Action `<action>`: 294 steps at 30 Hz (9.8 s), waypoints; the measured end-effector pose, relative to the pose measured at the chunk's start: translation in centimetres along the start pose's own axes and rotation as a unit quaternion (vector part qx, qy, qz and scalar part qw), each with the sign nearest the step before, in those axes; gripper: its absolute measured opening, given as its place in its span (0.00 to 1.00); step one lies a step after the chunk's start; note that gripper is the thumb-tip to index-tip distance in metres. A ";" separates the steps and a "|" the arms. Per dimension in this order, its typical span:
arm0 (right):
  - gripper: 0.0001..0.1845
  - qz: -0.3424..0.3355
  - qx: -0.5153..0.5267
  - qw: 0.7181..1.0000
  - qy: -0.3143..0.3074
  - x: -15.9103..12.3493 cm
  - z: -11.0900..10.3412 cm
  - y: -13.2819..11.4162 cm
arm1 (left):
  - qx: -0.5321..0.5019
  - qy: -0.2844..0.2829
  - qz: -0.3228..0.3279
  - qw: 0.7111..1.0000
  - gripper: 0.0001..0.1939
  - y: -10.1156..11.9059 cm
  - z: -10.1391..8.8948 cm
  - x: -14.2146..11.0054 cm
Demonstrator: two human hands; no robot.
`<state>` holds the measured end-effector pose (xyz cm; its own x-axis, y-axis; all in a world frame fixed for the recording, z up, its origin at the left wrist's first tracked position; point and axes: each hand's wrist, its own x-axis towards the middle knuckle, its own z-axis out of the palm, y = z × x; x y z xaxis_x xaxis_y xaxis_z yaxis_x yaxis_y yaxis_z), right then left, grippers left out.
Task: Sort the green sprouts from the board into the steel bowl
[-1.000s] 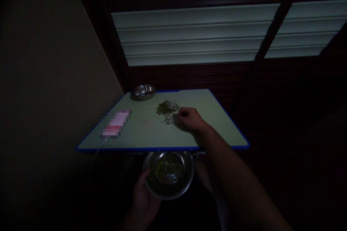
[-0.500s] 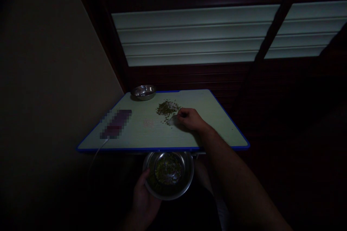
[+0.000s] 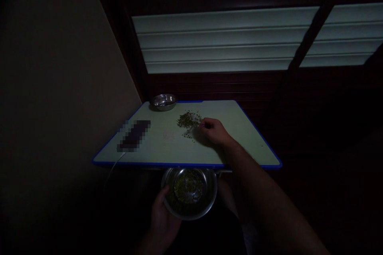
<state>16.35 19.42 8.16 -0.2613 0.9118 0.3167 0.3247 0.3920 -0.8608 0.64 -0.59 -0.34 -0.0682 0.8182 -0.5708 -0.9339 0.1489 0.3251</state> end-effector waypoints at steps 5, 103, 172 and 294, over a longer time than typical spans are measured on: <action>0.10 -0.059 -0.023 0.995 -0.082 1.2 2.8 -2.0 | 0.001 -0.016 0.005 1.000 0.12 0.0 -0.1 0.2; 0.10 0.103 -0.024 0.992 -0.075 1.5 -1.0 1.5 | 0.025 0.034 0.013 0.999 0.12 0.4 0.2 -0.2; 0.09 0.073 0.052 0.989 -0.117 1.1 0.0 -0.4 | 0.009 0.016 -0.012 1.000 0.17 0.3 -0.6 0.3; 0.16 -0.025 0.023 0.991 -0.130 1.7 2.7 0.3 | -0.006 0.023 -0.036 0.999 0.13 0.3 0.4 -0.1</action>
<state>13.50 20.80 7.35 -0.5026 0.8272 0.2513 0.2646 0.4239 -0.8662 0.54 -0.41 0.10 -0.0161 0.7796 -0.6261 -0.9411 0.1998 0.2729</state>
